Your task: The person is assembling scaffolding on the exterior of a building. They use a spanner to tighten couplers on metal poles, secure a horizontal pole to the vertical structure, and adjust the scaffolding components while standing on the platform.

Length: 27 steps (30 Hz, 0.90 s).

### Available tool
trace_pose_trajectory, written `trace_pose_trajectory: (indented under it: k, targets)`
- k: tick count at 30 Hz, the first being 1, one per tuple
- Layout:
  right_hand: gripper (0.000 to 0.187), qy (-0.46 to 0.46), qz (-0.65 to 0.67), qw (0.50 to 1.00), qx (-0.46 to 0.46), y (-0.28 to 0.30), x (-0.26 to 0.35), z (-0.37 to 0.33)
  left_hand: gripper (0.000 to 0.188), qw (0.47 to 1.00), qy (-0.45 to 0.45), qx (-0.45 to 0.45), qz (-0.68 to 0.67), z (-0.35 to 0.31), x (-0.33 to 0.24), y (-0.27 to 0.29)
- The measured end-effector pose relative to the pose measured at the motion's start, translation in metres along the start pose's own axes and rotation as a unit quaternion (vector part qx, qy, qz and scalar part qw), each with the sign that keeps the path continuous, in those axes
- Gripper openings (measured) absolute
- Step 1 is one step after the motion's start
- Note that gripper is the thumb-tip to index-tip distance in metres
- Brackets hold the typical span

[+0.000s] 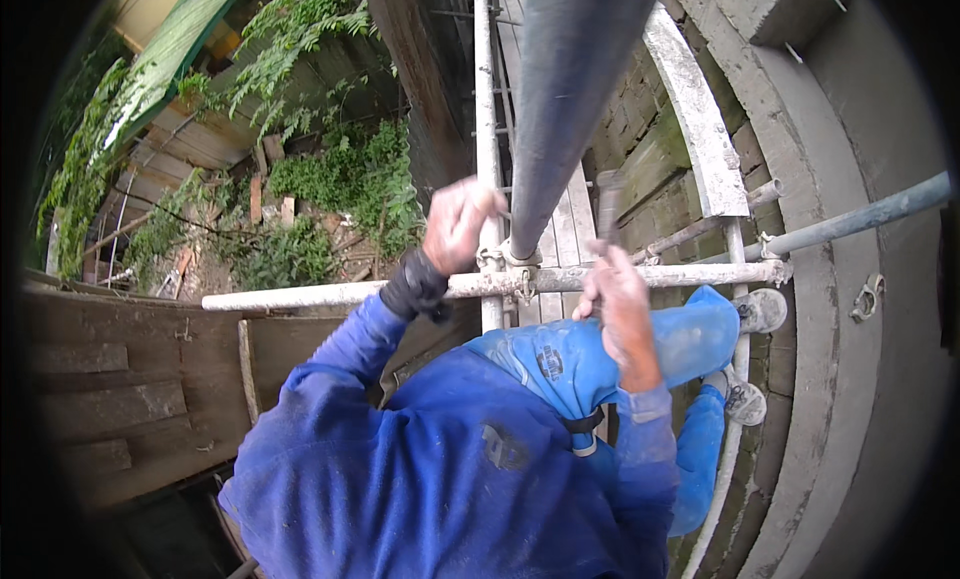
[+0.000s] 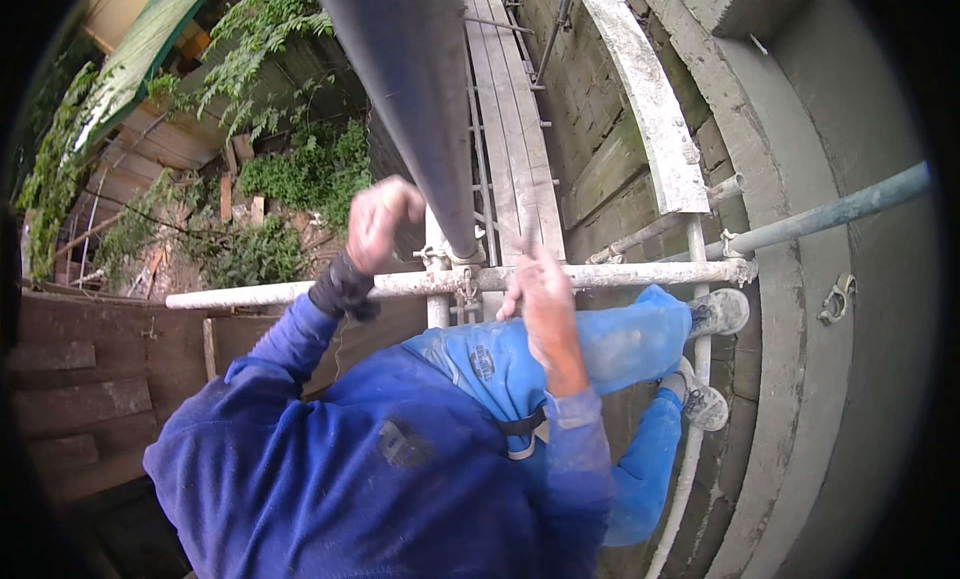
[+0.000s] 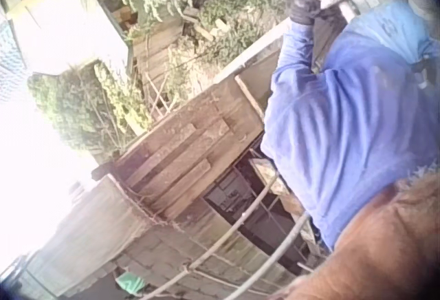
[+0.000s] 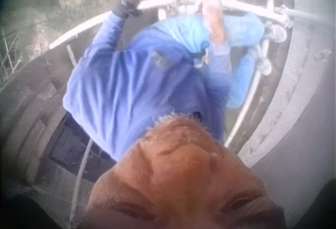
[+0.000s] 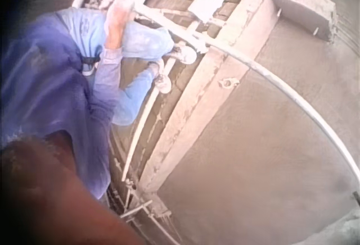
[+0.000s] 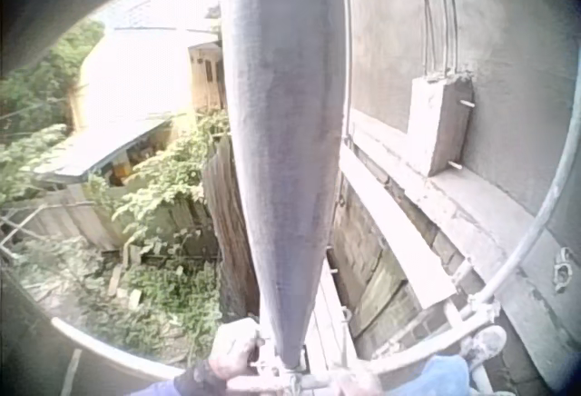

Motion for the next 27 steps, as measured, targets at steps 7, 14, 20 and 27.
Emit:
trace_pose_trajectory:
  k: [7,14,20,27]
  targets:
    - [0.047,0.193,-0.191,0.962,-0.024,-0.064,0.090,0.002,0.075,0.961,-0.241,0.014,-0.137,0.083,-0.115,-0.003]
    - [0.058,-0.002,-0.494,0.868,-0.043,0.005,-0.111,0.047,0.087,0.932,-0.252,-0.009,-0.259,0.091,-0.119,-0.024]
    - [0.056,0.243,-0.296,0.912,-0.147,-0.063,0.040,0.004,0.092,0.877,-0.307,0.054,-0.366,0.092,-0.141,-0.001]
    - [0.048,-0.035,-0.302,0.943,-0.135,-0.049,-0.085,0.025,0.088,0.877,-0.298,0.176,-0.334,0.090,-0.154,-0.023]
Point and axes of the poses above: each hand's wrist, its own z-axis towards the middle knuckle, its own y-axis out of the back of the hand, x = y × z, the point moved 10 cm from there along z, towards the middle knuckle, and after that the axes turned 9 degrees about -z, right-handed, at the moved point
